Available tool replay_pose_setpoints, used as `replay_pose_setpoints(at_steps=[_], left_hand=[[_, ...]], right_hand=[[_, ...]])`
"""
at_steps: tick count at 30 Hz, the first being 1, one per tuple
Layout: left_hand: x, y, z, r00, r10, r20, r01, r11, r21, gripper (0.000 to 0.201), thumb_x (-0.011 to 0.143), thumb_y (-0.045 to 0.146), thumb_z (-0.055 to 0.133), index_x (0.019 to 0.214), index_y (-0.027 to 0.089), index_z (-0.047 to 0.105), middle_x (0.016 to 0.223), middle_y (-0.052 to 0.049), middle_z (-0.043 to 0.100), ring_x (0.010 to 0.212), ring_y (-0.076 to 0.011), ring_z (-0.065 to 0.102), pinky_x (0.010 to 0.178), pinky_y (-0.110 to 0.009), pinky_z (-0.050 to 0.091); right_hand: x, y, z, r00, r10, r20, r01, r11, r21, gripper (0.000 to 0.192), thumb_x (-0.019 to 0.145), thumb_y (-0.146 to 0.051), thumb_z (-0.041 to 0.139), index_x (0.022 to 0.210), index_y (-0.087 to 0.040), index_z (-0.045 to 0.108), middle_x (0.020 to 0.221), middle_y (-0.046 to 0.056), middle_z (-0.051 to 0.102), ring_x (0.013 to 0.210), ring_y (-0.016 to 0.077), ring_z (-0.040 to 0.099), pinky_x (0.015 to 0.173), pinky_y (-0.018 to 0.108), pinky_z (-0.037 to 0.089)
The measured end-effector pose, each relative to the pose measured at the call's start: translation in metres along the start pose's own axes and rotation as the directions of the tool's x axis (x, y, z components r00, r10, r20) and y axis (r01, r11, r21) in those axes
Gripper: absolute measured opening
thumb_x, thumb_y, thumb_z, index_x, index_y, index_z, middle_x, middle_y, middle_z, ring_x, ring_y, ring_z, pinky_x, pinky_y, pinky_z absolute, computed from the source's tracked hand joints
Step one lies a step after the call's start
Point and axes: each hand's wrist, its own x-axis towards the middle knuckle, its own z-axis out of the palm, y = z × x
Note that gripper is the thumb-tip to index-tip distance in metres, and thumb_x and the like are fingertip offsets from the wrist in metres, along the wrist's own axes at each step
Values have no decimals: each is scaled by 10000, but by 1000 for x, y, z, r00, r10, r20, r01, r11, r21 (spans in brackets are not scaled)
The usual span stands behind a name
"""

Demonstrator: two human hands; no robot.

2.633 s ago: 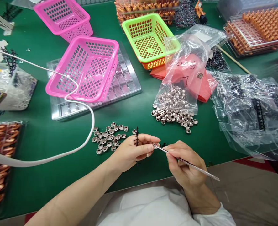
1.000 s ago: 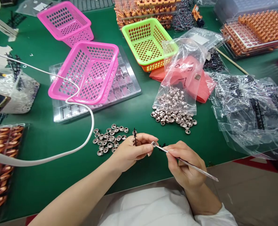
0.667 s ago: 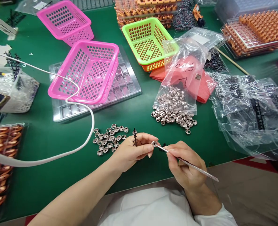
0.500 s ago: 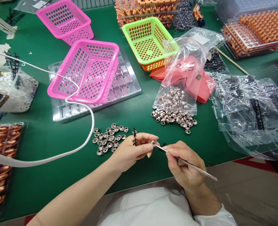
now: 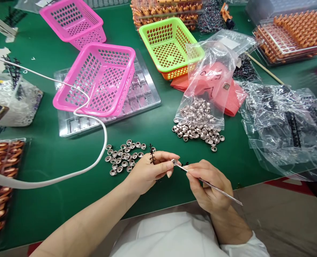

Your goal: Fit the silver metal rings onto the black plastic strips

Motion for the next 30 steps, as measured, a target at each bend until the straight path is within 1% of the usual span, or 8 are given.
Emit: replay_pose_setpoints(at_steps=[3,5,8,12,15,21,25,30], left_hand=[[0,1,1,1000,0,8,1,1000,-18,305,680,317,909,915,149,812,816,-80,738,557,-78,545,449,-197,213],[1,1,1,1000,3,23,-2,999,-32,299,685,319,910,919,159,815,812,-69,731,559,-75,550,443,-191,211],[1,0,-1,999,1,41,1,999,-45,290,703,327,904,933,171,819,719,-39,694,557,-69,546,441,-177,221],[1,-1,-2,998,-8,57,11,999,-51,276,722,330,897,941,180,821,638,-18,657,555,-64,543,444,-162,233],[1,-1,-2,999,-5,54,8,998,-55,270,720,324,899,942,190,824,671,-26,675,564,-65,559,444,-158,237],[1,0,-2,999,9,41,-7,999,-47,245,713,306,902,924,204,829,870,-66,746,568,-56,573,444,-160,241],[1,0,-2,999,7,38,-6,999,-33,254,709,298,903,928,193,827,888,-78,754,569,-60,574,445,-162,247],[0,0,0,1000,-1,19,1,1000,-31,273,684,297,915,916,185,826,885,-80,760,562,-60,581,453,-160,270]], right_hand=[[0,0,1,1000,6,-14,-6,1000,1,354,837,-8,640,1115,-227,624,975,52,771,845,177,748,707,322,593],[0,-1,2,999,16,-45,-15,1000,17,359,839,-8,637,1118,-235,626,968,48,769,845,180,746,699,324,598],[-2,-2,3,994,44,-98,-40,999,36,370,827,3,641,1110,-235,634,967,48,765,847,185,741,688,326,601],[-2,-2,2,992,56,-109,-52,998,38,377,821,8,642,1109,-236,639,965,49,764,834,186,740,668,325,599],[-1,-2,2,993,54,-106,-50,998,45,378,828,2,637,1115,-243,638,959,45,766,829,189,743,671,334,598],[-3,-1,3,994,49,-94,-44,998,55,380,812,12,651,1113,-220,639,963,51,763,843,197,746,693,346,594],[-3,-1,3,994,49,-93,-45,998,45,393,819,13,647,1125,-233,632,963,44,760,847,188,741,693,340,592],[-2,0,4,996,31,-80,-28,999,34,392,812,29,647,1121,-211,631,966,58,762,850,187,742,686,334,587]])
